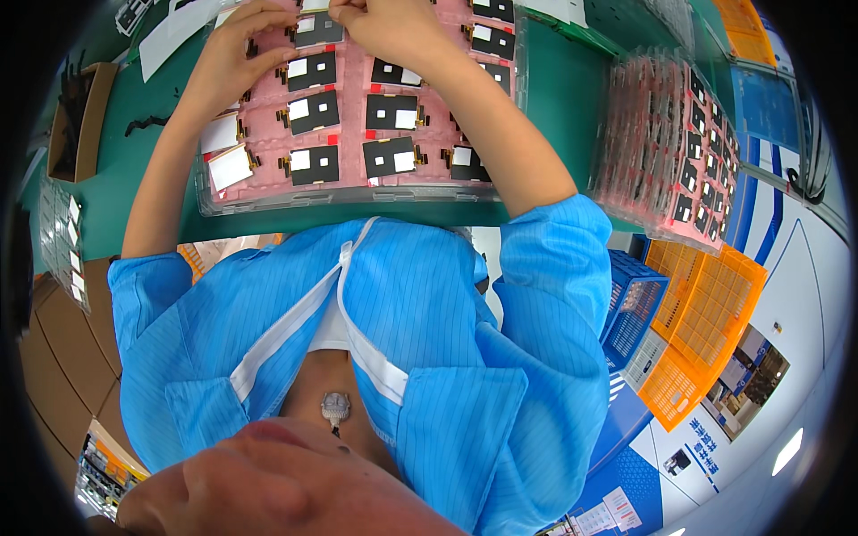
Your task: Organizing small electronic modules into a grid-style sorting tray on a factory production line.
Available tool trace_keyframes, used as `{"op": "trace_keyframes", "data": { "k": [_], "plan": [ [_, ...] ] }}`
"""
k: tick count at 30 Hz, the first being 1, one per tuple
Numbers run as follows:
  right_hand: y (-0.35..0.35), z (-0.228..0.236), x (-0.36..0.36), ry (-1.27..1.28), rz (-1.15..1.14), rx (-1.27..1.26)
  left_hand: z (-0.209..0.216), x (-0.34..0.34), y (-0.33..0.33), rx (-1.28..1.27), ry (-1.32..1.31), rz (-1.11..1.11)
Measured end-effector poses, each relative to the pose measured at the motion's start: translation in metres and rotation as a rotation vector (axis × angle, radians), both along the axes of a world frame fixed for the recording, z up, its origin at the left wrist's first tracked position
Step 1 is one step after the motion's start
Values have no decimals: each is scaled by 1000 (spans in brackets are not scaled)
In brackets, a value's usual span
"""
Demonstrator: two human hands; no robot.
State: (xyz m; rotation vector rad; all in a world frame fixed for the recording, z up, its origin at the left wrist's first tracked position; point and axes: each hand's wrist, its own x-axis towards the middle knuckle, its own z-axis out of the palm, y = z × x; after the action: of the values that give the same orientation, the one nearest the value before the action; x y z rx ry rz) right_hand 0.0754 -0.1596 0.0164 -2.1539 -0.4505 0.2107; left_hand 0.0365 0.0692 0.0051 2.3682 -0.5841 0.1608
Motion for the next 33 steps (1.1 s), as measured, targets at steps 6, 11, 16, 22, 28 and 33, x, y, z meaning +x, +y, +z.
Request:
{"op": "trace_keyframes", "data": {
  "k": [6,11,16,22,28,33],
  "plan": [
    [-2,-2,1,-6,12,9,0,1,-1,-11,15,-3],
    [7,2,-2,-10,37,2,-39,16,3,-908,-234,-466],
    [-3,3,-1,-21,2,-40,-2,5,-1,-7,10,-17],
    [0,-6,0,-86,9,-30,-27,13,5,-596,-101,-298],
    [2,-5,-2,-106,-2,-43,-4,4,3,-24,17,-25],
    [2,-6,-1,-120,-3,-45,0,2,0,-33,11,-22]
  ]
}}
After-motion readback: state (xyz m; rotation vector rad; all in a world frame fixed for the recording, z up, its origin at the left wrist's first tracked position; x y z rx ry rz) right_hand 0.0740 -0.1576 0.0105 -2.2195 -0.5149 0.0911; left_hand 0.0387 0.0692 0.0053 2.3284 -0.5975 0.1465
